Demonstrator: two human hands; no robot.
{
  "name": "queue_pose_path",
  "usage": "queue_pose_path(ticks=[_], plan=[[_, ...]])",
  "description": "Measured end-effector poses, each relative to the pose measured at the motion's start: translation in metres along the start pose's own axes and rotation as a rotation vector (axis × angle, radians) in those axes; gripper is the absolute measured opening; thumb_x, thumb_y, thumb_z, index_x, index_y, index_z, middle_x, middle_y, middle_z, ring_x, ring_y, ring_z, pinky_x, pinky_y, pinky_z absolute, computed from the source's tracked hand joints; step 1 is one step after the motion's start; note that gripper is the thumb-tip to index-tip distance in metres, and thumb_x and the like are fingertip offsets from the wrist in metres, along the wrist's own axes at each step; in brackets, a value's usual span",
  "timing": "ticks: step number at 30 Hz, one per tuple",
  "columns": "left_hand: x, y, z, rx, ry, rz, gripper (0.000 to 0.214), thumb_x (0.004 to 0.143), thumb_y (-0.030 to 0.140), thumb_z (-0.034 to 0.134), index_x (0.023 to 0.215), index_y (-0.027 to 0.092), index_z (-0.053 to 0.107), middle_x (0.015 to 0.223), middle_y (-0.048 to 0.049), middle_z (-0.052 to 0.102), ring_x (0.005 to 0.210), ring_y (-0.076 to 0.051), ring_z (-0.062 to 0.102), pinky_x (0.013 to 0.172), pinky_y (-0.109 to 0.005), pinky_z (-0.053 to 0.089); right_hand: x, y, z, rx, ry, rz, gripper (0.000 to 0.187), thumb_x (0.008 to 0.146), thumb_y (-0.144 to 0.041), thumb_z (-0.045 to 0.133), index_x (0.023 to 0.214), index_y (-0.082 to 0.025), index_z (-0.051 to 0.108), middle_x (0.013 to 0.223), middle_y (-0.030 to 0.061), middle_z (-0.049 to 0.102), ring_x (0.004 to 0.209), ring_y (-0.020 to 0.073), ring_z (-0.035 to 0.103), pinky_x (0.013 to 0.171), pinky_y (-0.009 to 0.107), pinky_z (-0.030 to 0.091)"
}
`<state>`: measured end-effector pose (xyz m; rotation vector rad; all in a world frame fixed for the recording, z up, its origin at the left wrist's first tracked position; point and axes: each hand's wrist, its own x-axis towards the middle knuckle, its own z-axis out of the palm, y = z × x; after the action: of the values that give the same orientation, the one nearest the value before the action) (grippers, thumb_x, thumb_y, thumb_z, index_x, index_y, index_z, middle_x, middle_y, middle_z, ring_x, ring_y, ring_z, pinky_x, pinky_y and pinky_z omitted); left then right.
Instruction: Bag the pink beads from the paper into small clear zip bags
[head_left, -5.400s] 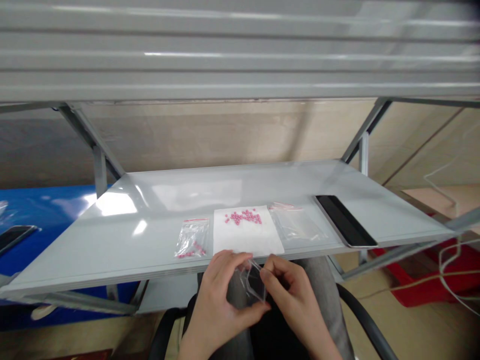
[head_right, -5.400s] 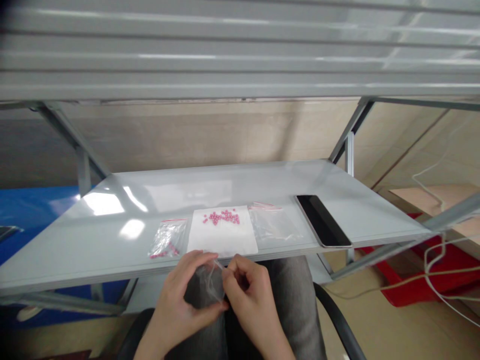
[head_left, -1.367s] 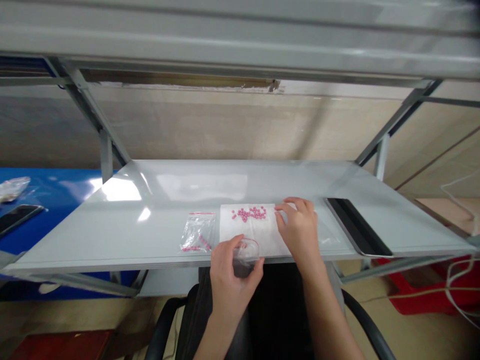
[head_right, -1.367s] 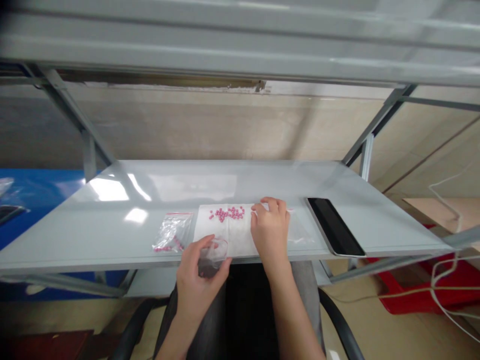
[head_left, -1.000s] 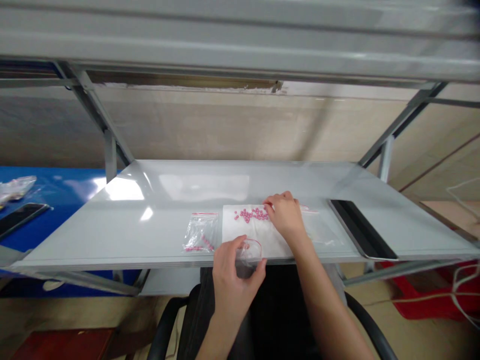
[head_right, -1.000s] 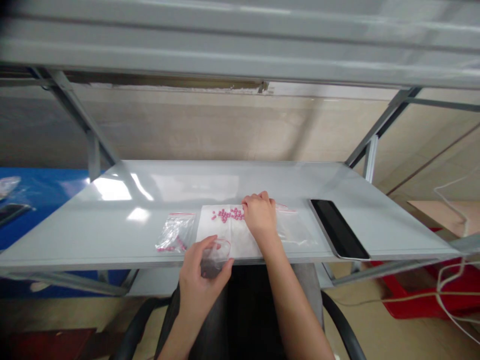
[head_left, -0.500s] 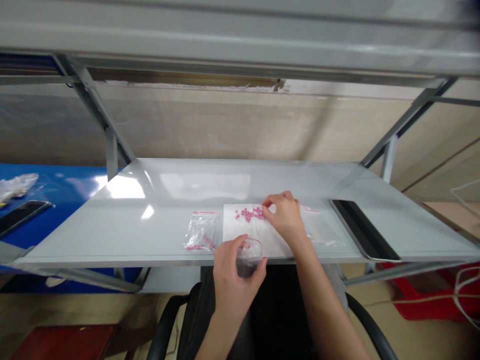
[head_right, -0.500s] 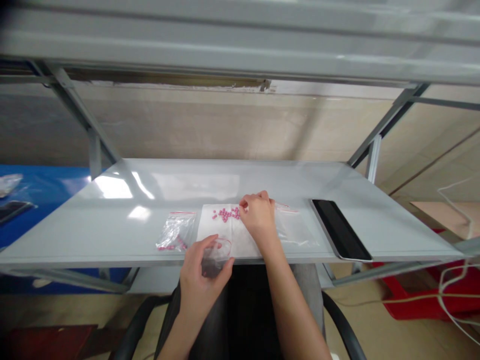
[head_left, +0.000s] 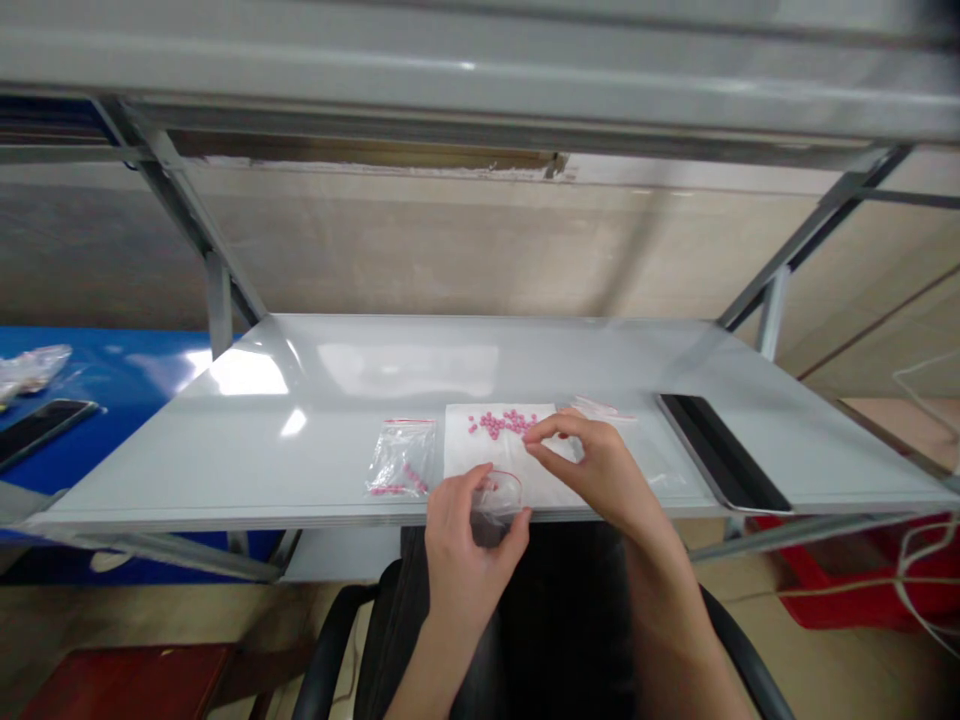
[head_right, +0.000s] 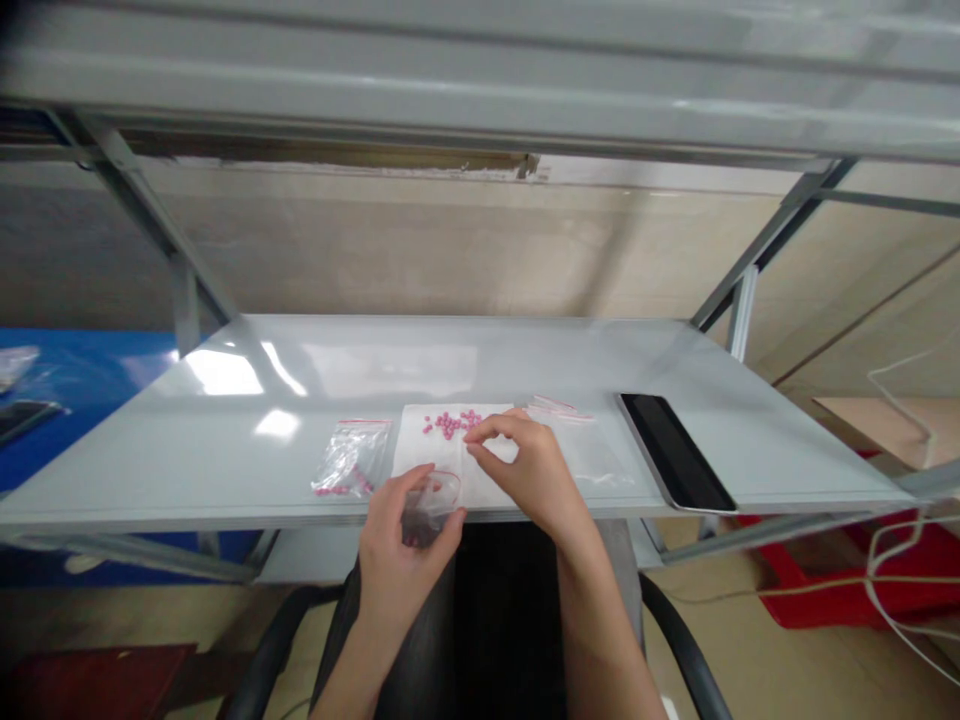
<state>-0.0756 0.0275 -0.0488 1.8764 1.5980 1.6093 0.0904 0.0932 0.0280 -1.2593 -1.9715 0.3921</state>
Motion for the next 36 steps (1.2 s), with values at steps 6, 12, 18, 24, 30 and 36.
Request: queue_pose_path(ticks=[6, 12, 18, 24, 30, 36], plan=[[0.000, 0.000, 0.000, 0.007, 0.011, 0.010, 0.037, 0.085, 0.030, 0.071, 0.119, 0.022, 0.060, 0.098, -0.0069, 0.070, 0.093, -0.026, 0.067, 0.086, -0.043, 0.054, 0.016, 0.035, 0.007, -0.321, 0.115, 0.103, 0.016, 0.081, -0.011, 0.063, 0.084, -0.020, 0.076, 0.082, 0.0069, 0.079, 0.088, 0.0282, 0.065, 0.081, 0.038, 0.047], [0.000, -0.001, 0.000, 0.011, 0.007, 0.014, 0.037, 0.085, 0.029, 0.071, 0.120, 0.022, 0.059, 0.098, -0.0068, 0.070, 0.093, -0.026, 0.068, 0.085, -0.042, 0.054, 0.032, 0.039, 0.020, -0.462, -0.027, 0.108, 0.026, 0.083, -0.005, 0.060, 0.087, -0.023, 0.079, 0.091, 0.0048, 0.080, 0.095, 0.0274, 0.061, 0.077, 0.035, 0.042], [-0.001, -0.001, 0.001, 0.017, -0.002, 0.021, 0.037, 0.086, 0.029, 0.070, 0.121, 0.022, 0.059, 0.099, -0.0072, 0.069, 0.093, -0.026, 0.067, 0.086, -0.044, 0.053, 0.036, 0.041, 0.026, -0.571, -0.089, 0.158, 0.034, 0.086, -0.002, 0.055, 0.085, -0.024, 0.081, 0.097, 0.0081, 0.079, 0.098, 0.0295, 0.059, 0.073, 0.037, 0.039], [-0.001, -0.002, 0.003, 0.027, 0.028, 0.042, 0.037, 0.085, 0.027, 0.071, 0.119, 0.021, 0.060, 0.097, -0.0065, 0.070, 0.092, -0.026, 0.067, 0.085, -0.041, 0.053, 0.034, 0.042, 0.024, -0.597, -0.111, 0.173, 0.029, 0.087, -0.006, 0.059, 0.091, -0.025, 0.081, 0.102, 0.0081, 0.076, 0.104, 0.0298, 0.057, 0.076, 0.037, 0.039], [-0.001, -0.003, 0.004, 0.027, 0.015, 0.044, 0.036, 0.086, 0.030, 0.070, 0.120, 0.021, 0.060, 0.098, -0.0066, 0.070, 0.093, -0.026, 0.066, 0.087, -0.042, 0.051, 0.035, 0.041, 0.022, -0.573, -0.131, 0.152, 0.025, 0.087, -0.008, 0.062, 0.090, -0.025, 0.080, 0.101, 0.0077, 0.076, 0.103, 0.0293, 0.058, 0.077, 0.037, 0.038], [-0.001, -0.004, 0.003, 0.035, 0.005, 0.066, 0.037, 0.086, 0.027, 0.071, 0.120, 0.021, 0.059, 0.097, -0.0062, 0.069, 0.092, -0.025, 0.065, 0.087, -0.041, 0.050, 0.038, 0.040, 0.018, -0.529, -0.077, 0.154, 0.014, 0.086, -0.012, 0.067, 0.082, -0.020, 0.078, 0.096, 0.0097, 0.075, 0.101, 0.0324, 0.058, 0.078, 0.039, 0.039]])
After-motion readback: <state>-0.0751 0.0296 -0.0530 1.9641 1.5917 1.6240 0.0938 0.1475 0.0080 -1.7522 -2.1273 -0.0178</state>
